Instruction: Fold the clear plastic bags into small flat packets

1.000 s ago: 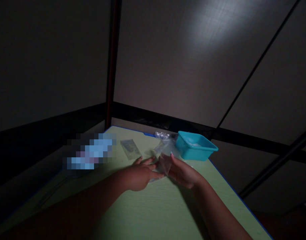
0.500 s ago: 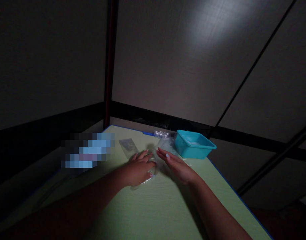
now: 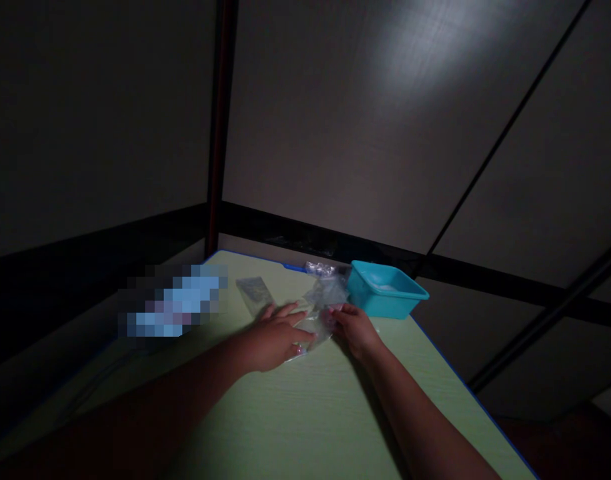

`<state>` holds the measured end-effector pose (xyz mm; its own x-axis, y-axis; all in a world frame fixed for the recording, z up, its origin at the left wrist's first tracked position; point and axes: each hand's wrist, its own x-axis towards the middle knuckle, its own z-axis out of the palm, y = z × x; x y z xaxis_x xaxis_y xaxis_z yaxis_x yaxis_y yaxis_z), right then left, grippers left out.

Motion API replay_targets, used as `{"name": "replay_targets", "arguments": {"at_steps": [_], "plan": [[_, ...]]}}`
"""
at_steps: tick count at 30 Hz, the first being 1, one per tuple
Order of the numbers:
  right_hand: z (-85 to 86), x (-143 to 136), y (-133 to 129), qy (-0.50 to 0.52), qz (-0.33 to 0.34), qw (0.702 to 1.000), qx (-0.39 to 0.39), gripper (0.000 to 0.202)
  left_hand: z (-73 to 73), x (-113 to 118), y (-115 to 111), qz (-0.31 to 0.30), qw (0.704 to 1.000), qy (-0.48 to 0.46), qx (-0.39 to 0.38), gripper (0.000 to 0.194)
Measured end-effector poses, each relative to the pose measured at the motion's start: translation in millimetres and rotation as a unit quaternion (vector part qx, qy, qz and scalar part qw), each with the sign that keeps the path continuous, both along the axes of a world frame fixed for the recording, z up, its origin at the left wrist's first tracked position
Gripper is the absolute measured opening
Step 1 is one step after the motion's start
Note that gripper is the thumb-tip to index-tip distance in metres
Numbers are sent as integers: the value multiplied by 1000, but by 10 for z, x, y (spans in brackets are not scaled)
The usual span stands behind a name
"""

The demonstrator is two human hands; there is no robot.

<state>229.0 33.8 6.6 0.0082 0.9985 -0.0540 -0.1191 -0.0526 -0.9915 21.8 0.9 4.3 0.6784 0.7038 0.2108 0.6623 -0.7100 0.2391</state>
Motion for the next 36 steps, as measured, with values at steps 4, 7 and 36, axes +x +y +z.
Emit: {"name": "replay_targets", "arguments": {"at_steps": [4,7,36], "plan": [[-45,8,40,2,-33,999,15,25,19,19,22,17,1000,-11,7,38],[-45,8,39,9,-45,999,11,25,74,52,29,49,997,-46,30,44],[-13,25,5,-22,-38,999,14,26,211,110,-124,-89,990,-95,49,22]]}}
